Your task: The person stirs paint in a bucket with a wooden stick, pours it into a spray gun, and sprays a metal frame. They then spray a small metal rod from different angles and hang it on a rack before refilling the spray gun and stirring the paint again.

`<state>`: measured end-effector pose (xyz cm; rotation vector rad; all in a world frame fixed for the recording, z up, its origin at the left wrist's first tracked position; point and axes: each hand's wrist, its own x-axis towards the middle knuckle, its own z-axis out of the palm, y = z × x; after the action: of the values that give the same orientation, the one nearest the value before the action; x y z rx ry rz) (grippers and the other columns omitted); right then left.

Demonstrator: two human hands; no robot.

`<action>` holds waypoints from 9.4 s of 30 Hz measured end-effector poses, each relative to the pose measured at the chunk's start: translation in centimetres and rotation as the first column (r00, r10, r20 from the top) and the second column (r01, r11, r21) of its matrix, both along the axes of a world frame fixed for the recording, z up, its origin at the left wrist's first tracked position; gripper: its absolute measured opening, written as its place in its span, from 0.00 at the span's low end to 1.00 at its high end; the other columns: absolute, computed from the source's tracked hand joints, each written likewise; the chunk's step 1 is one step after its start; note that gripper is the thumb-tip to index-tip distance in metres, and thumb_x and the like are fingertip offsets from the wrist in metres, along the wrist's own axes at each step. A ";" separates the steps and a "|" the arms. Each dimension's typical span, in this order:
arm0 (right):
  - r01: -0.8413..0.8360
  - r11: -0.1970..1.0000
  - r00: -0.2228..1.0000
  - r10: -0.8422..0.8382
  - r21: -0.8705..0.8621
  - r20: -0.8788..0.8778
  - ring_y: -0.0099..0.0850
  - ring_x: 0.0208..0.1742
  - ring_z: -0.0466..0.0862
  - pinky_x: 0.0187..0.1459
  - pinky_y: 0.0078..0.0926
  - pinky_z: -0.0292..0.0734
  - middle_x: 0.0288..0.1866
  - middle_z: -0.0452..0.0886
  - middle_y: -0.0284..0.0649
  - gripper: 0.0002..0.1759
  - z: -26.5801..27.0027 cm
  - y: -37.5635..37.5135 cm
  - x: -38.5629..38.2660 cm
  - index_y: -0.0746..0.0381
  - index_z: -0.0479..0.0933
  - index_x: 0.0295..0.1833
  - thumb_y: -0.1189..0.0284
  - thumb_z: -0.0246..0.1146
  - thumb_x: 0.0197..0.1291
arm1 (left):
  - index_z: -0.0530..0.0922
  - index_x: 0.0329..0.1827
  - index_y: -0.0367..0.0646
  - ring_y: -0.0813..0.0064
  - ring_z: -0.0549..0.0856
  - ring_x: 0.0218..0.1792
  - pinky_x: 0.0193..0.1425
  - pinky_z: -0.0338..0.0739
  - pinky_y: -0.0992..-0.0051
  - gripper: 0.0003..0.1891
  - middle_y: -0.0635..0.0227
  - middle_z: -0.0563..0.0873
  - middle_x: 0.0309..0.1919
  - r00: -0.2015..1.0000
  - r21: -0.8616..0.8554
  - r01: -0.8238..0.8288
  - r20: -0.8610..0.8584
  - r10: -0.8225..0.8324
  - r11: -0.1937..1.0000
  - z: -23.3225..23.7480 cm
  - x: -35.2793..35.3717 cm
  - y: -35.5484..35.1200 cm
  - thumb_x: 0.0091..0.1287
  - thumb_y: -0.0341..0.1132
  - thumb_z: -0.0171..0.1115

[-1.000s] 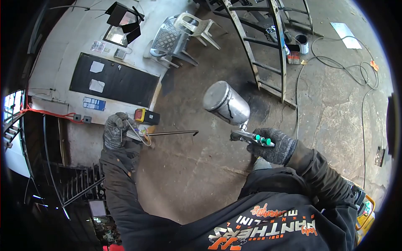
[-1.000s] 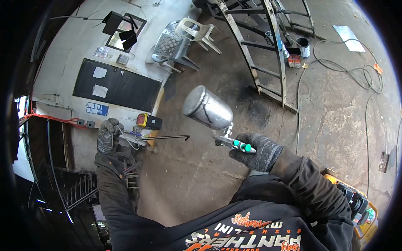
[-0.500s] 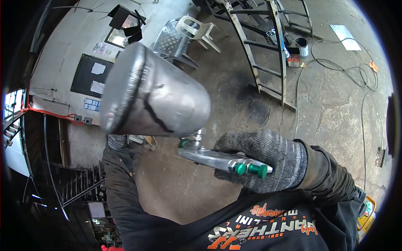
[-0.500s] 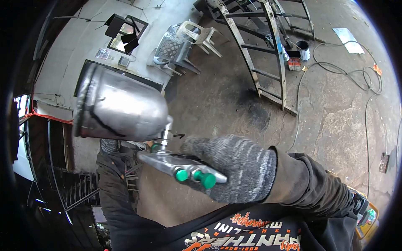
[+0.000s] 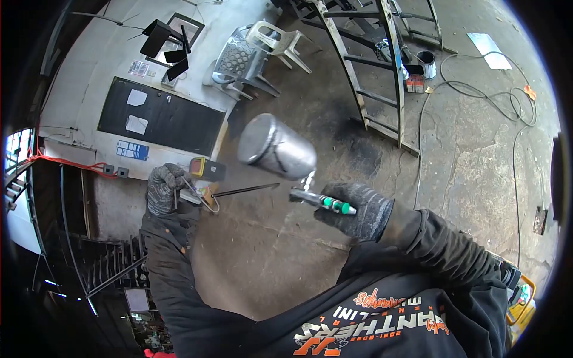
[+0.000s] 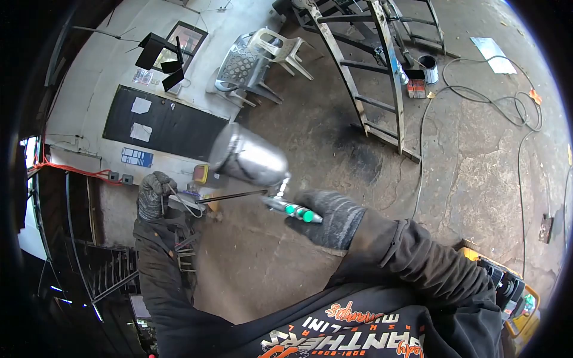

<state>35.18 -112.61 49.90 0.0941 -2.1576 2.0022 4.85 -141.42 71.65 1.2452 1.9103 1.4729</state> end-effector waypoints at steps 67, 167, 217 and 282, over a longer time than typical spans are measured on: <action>0.077 0.994 0.803 -0.108 -0.077 -0.586 0.40 0.37 0.89 0.37 0.35 0.82 0.40 0.87 0.46 0.19 7.1 1.4 3.7 0.61 0.79 0.56 0.73 0.71 0.59 | 0.77 0.59 0.28 0.65 0.85 0.56 0.64 0.82 0.72 0.17 0.51 0.85 0.55 -0.190 0.362 -0.792 -0.911 0.366 0.491 31.5 -1.7 -1.8 0.75 0.33 0.64; 0.193 0.977 0.861 -0.124 0.092 -0.493 0.33 0.35 0.85 0.39 0.31 0.83 0.36 0.85 0.42 0.12 15.7 3.9 -3.0 0.62 0.83 0.45 0.66 0.74 0.64 | 0.83 0.65 0.39 0.77 0.87 0.36 0.44 0.88 0.78 0.18 0.63 0.86 0.50 0.524 0.082 -0.679 -0.642 0.560 0.729 9.9 4.6 5.5 0.73 0.22 0.59; -0.035 0.996 0.978 0.050 0.080 -0.202 0.38 0.36 0.87 0.39 0.34 0.82 0.36 0.85 0.46 0.14 12.4 2.3 -4.6 0.64 0.82 0.49 0.68 0.73 0.63 | 0.84 0.50 0.38 0.72 0.88 0.38 0.45 0.88 0.73 0.08 0.65 0.87 0.39 0.946 -0.123 -0.308 0.067 0.317 0.944 -5.6 -4.3 -0.4 0.70 0.24 0.67; -0.174 0.984 0.980 0.177 -0.042 0.087 0.46 0.47 0.89 0.48 0.38 0.82 0.46 0.87 0.48 0.23 1.2 -4.1 -3.8 0.61 0.79 0.59 0.57 0.67 0.67 | 0.80 0.57 0.30 0.64 0.87 0.52 0.51 0.90 0.69 0.13 0.54 0.85 0.52 0.530 0.447 -0.719 -0.143 0.836 0.532 -3.9 0.1 -2.5 0.71 0.20 0.62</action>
<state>31.39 -116.69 51.10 0.1992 -2.2396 2.1779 4.98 -143.87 67.76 0.7577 2.7950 2.2273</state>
